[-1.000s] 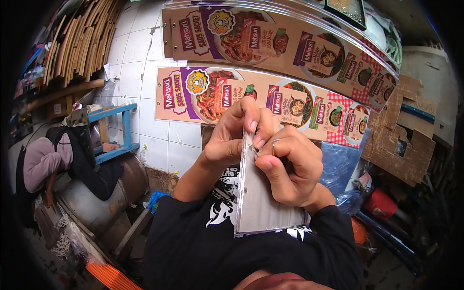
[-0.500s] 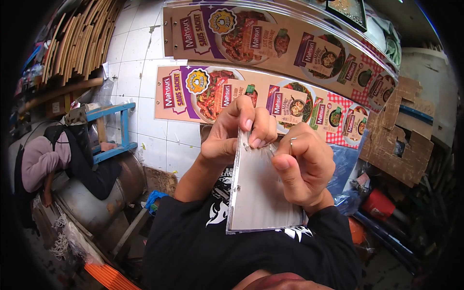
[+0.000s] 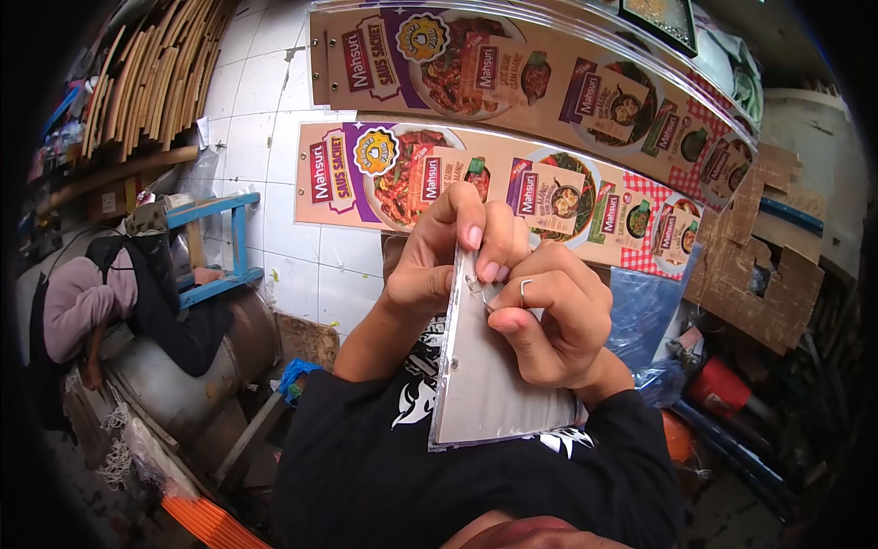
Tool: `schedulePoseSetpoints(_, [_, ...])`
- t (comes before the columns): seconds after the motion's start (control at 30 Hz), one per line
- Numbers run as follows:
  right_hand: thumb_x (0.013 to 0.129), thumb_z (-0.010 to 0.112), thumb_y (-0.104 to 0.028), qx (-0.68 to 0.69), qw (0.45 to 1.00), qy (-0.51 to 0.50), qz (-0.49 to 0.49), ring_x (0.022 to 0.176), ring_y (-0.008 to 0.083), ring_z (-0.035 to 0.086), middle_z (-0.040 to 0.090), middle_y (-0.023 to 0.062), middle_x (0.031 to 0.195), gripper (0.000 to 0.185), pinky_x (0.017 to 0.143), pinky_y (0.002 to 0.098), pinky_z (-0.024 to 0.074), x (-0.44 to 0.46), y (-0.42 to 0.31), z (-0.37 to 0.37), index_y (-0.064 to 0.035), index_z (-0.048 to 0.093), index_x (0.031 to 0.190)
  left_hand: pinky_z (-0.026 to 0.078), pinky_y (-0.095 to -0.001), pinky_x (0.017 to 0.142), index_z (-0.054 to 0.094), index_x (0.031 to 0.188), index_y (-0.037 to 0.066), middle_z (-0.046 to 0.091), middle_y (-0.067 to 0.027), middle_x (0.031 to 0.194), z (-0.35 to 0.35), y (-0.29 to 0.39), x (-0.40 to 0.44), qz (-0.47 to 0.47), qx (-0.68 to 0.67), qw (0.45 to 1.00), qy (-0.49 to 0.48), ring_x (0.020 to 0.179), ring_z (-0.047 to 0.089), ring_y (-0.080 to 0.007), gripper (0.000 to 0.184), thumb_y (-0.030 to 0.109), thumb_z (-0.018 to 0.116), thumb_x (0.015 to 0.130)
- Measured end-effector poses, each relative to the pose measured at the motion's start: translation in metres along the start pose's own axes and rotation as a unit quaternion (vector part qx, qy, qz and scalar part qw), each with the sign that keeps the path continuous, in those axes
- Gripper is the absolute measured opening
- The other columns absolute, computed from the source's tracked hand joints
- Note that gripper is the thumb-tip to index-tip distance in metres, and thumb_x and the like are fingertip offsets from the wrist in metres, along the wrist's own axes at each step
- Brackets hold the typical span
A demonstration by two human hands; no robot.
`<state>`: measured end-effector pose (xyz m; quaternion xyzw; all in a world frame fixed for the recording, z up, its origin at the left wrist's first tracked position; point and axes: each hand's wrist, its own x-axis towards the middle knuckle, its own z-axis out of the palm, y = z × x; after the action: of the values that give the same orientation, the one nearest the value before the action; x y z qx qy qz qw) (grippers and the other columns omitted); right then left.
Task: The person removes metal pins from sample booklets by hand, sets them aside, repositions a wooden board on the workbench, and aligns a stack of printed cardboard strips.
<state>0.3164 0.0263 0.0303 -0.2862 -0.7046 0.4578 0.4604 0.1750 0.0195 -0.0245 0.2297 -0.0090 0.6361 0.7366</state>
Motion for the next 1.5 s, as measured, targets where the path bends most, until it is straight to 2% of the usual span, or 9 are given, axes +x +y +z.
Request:
schedulePoseSetpoints(0.03, [0.077,0.078,-0.010,0.000,1.000,0.001,0.000,0.066,0.0224,0.059,0.059,0.0075,0.073,0.017,0.059,0.0317,0.0479,0.000,0.001,0.000,-0.0024,0.062,0.079,0.038,-0.0292,0.076,0.046,0.098,0.013,0.053,-0.0037,0.083,-0.001,0.000,0.000,0.002,0.000,1.000,-0.004,0.082,0.048,-0.0161,0.029,0.019,0.071,0.086])
schedulePoseSetpoints(0.1, [0.088,0.071,-0.015,-0.004,1.000,-0.009,-0.026,0.063,0.0179,0.056,0.062,0.0082,0.074,0.020,0.058,0.0284,0.0459,0.000,0.003,-0.001,-0.0014,0.059,0.081,0.038,-0.0291,0.076,0.046,0.097,0.013,0.052,-0.0035,0.083,0.000,-0.001,-0.001,0.003,0.000,1.000,-0.008,0.082,0.048,-0.0160,0.028,0.020,0.071,0.087])
schedulePoseSetpoints(0.53, [0.081,0.073,-0.007,-0.010,1.000,-0.014,-0.026,0.062,0.0188,0.056,0.059,0.0090,0.072,0.014,0.055,0.0284,0.0445,0.002,-0.003,0.001,-0.0007,0.060,0.079,0.037,-0.0286,0.074,0.042,0.094,0.014,0.052,-0.0028,0.082,0.005,0.000,-0.002,0.006,0.032,0.999,-0.005,0.079,0.047,-0.0143,0.027,0.024,0.068,0.091])
schedulePoseSetpoints(0.7, [0.080,0.073,-0.003,-0.031,0.999,0.020,-0.030,0.063,0.0184,0.056,0.059,0.0090,0.072,0.013,0.055,0.0277,0.0438,0.002,-0.004,0.006,-0.0008,0.060,0.079,0.037,-0.0283,0.073,0.041,0.093,0.014,0.051,-0.0029,0.082,0.006,0.000,-0.003,0.006,0.047,0.999,-0.004,0.079,0.047,-0.0144,0.028,0.024,0.067,0.091])
schedulePoseSetpoints(0.8, [0.082,0.073,-0.005,-0.037,0.999,0.017,-0.033,0.062,0.0178,0.055,0.059,0.0087,0.073,0.014,0.054,0.0274,0.0431,0.003,-0.001,0.007,-0.0011,0.060,0.079,0.037,-0.0279,0.073,0.041,0.093,0.014,0.051,-0.0029,0.082,0.004,-0.002,-0.003,0.015,0.039,0.999,0.012,0.079,0.047,-0.0145,0.028,0.024,0.067,0.091])
schedulePoseSetpoints(0.87, [0.083,0.073,-0.007,-0.018,0.999,0.006,-0.035,0.062,0.0175,0.055,0.059,0.0085,0.074,0.015,0.054,0.0272,0.0427,0.003,0.003,0.006,-0.0013,0.059,0.079,0.037,-0.0277,0.072,0.042,0.092,0.015,0.052,-0.0028,0.081,-0.002,-0.003,-0.003,0.028,0.012,0.999,-0.020,0.079,0.047,-0.0145,0.028,0.024,0.067,0.091])
schedulePoseSetpoints(1.0, [0.085,0.072,-0.011,0.012,0.999,-0.002,-0.030,0.061,0.0168,0.054,0.059,0.0079,0.074,0.017,0.054,0.0271,0.0418,0.000,0.005,0.005,-0.0018,0.059,0.081,0.036,-0.0275,0.072,0.042,0.091,0.015,0.052,-0.0026,0.081,-0.004,-0.002,-0.003,0.017,0.001,1.000,-0.023,0.078,0.047,-0.0144,0.027,0.024,0.068,0.090])
schedulePoseSetpoints(1.5, [0.085,0.073,-0.012,0.005,0.999,-0.004,-0.038,0.061,0.0171,0.054,0.058,0.0084,0.074,0.017,0.054,0.0276,0.0423,0.000,0.005,0.004,-0.0015,0.060,0.082,0.036,-0.0275,0.072,0.042,0.091,0.016,0.051,-0.0020,0.080,-0.002,-0.003,-0.002,0.016,0.001,1.000,-0.025,0.078,0.047,-0.0141,0.027,0.024,0.068,0.089])
